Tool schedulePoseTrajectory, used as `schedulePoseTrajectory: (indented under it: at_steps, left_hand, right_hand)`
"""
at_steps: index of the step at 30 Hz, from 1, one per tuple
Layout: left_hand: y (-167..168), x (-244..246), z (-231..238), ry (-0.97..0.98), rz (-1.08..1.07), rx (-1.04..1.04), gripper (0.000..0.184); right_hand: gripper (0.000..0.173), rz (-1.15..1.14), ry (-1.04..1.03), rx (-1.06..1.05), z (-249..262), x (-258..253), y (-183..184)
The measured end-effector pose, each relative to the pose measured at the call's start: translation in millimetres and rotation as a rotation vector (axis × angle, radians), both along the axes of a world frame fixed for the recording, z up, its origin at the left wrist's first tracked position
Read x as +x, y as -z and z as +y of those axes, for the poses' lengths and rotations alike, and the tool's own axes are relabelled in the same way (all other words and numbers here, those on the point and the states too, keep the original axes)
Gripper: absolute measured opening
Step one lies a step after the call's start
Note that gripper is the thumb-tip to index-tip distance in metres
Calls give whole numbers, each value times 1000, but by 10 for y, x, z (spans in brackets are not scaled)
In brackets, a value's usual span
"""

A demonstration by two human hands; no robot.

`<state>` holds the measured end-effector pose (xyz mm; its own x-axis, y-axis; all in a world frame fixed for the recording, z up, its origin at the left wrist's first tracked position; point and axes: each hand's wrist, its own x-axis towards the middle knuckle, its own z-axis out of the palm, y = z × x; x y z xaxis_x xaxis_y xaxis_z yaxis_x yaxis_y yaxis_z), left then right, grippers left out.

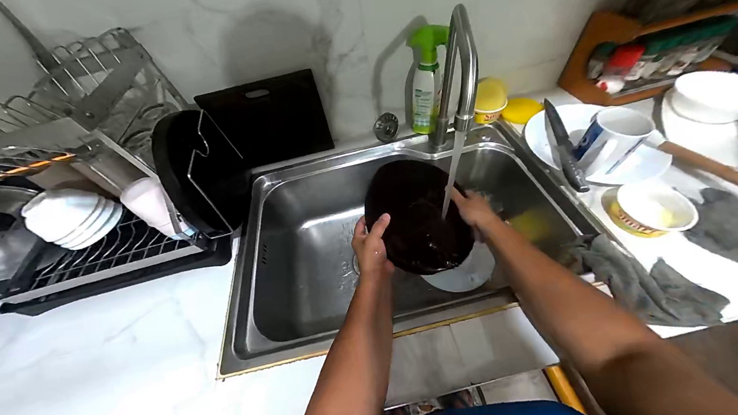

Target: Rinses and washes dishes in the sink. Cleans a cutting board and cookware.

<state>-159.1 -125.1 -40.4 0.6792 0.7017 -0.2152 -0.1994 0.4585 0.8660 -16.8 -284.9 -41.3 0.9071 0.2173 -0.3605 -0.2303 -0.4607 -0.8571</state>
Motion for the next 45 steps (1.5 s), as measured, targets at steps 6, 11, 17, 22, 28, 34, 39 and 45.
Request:
schedulePoseTrajectory:
  at_steps: [6,11,17,22,28,34,39,45]
  left_hand:
    - [152,62,-66,70,-148,-231,43]
    - [230,138,-154,197,1,-470,68]
    - [165,39,-21,404,-64,-576,81]
    - [-31,-35,-10,460,-145,-655,29]
    - [-88,-74,-89,274,-247,-446,16]
    - [-30,-62,-90,289,-292,-376,22]
    - [-94,-118,-87,302,-296,-235,44]
    - [-28,-60,-72,191,-325,-242,55]
  right_hand:
    - [60,275,263,609,-146,-445,-197]
    - [60,-133,0,286,-422,-307,-583]
    - [59,-553,-618,20,-781,-201,-1002]
    - [42,-901,-703,70,-966,121,-840]
    - [62,-958,-789,-162,-940,-140,-847]
    - [42,-879,-975,-177,70,-737,-542]
    - [66,-809,-695,-361,497,55,-516]
    - [79,-39,-151,-133,-184,273,-222]
